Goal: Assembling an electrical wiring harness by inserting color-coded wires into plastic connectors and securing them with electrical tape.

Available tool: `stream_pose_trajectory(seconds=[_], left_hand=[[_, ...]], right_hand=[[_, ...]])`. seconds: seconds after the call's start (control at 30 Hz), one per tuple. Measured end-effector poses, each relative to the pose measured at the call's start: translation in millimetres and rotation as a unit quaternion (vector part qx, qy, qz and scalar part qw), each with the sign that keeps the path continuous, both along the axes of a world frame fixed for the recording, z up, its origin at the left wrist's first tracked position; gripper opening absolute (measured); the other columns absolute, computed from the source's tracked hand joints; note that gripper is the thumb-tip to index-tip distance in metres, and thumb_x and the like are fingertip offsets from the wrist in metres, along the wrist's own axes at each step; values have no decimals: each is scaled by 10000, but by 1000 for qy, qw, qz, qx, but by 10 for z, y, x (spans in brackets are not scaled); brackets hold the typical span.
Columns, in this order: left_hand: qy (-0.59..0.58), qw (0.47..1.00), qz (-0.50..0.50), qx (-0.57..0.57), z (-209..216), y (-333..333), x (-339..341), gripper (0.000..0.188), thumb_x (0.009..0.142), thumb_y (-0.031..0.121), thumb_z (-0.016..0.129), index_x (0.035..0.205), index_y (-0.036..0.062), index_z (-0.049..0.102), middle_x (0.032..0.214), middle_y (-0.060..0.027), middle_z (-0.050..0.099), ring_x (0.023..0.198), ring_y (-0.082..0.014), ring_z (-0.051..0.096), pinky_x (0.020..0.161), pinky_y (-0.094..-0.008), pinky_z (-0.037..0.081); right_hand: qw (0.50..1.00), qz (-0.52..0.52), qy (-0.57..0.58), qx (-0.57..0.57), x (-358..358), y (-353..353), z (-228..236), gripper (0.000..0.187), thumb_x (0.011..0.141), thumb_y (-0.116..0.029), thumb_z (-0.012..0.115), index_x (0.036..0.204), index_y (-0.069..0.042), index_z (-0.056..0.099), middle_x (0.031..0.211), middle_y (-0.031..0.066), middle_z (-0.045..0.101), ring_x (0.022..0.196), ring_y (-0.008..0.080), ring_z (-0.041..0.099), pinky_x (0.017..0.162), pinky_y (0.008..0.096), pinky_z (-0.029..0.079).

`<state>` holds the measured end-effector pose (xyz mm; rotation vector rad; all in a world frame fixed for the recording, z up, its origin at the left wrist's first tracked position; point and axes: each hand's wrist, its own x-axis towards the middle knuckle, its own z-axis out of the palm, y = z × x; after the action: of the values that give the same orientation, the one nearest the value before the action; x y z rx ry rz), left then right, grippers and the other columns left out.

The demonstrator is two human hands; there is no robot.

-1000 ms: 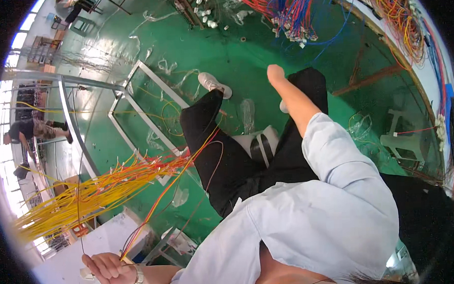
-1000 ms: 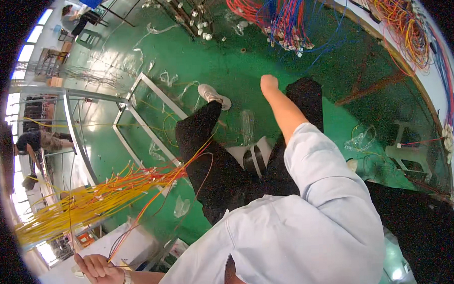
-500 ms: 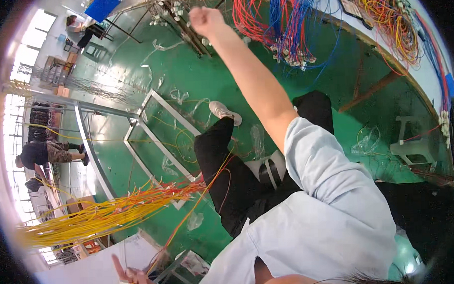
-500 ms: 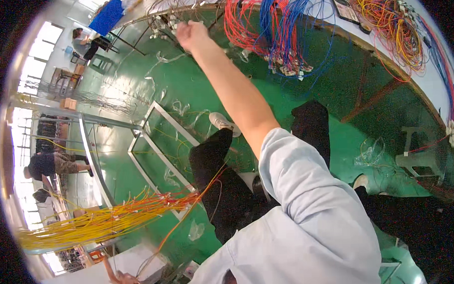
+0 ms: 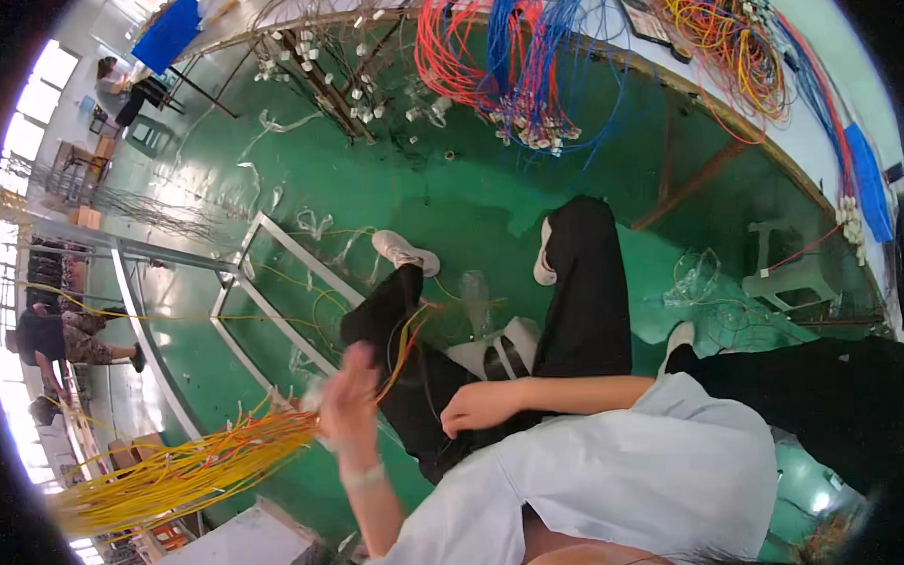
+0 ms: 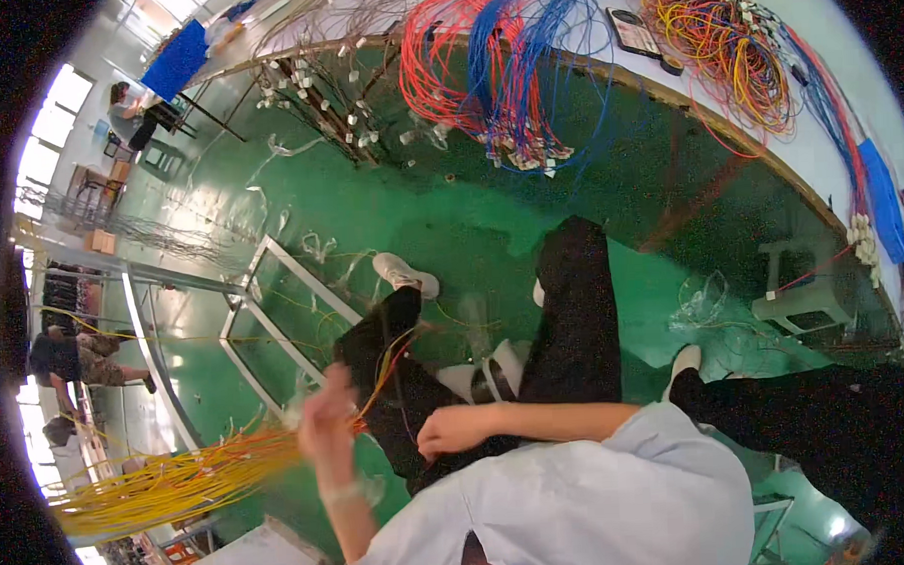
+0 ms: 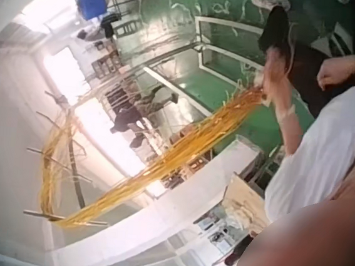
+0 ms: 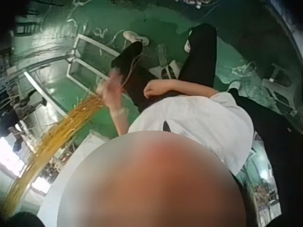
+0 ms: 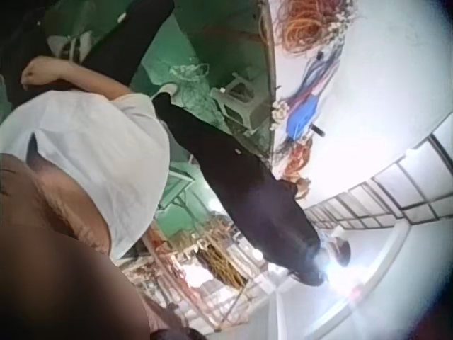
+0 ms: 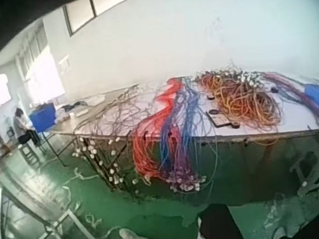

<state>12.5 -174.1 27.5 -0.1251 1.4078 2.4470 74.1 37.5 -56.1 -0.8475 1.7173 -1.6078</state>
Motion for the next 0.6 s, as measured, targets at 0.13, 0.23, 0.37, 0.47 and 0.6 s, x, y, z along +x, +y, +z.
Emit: stream_pose_trajectory(seconds=[0.13, 0.23, 0.37, 0.47, 0.6], left_hand=[[-151, 965, -171, 128, -879, 886, -450, 367, 990, 375, 344, 780, 115, 496, 1363, -252, 434, 1219, -378, 481, 971, -452, 406], [-138, 944, -148, 259, -866, 1199, -857, 324, 985, 307, 364, 755, 115, 487, 1291, -231, 515, 978, -277, 612, 872, -384, 455], [2, 936, -107, 336, -531, 1084, -1207, 240, 983, 281, 414, 803, 122, 429, 637, 64, 383, 460, -72, 266, 461, -229, 213], [-50, 989, -82, 113, -480, 1081, -809, 272, 955, 301, 461, 736, 144, 418, 585, 66, 348, 430, -65, 261, 406, -243, 170], [-218, 920, -327, 11, -1017, 1096, 86, 211, 875, 175, 498, 682, 153, 415, 550, 43, 390, 408, -90, 329, 381, -248, 233]], right_hand=[[996, 48, 14, 69, 150, 199, 305, 289, 912, -252, 468, 844, -22, 629, 781, 158, 625, 751, 330, 599, 680, 407, 459], [981, 113, 25, 154, 160, 420, 292, 319, 903, -259, 452, 861, 9, 621, 834, 202, 629, 759, 357, 587, 701, 434, 456], [943, 156, 115, 272, -114, 797, -8, 254, 821, -192, 490, 776, 13, 632, 823, 224, 627, 767, 357, 593, 714, 448, 460], [872, -270, 342, 222, -855, 1127, -2, 163, 797, -93, 537, 899, 13, 608, 844, 203, 616, 803, 331, 613, 737, 453, 482], [757, -365, -425, -334, -1780, 964, 536, 277, 961, -243, 450, 953, -6, 595, 716, -6, 550, 647, 186, 547, 591, 328, 451]])
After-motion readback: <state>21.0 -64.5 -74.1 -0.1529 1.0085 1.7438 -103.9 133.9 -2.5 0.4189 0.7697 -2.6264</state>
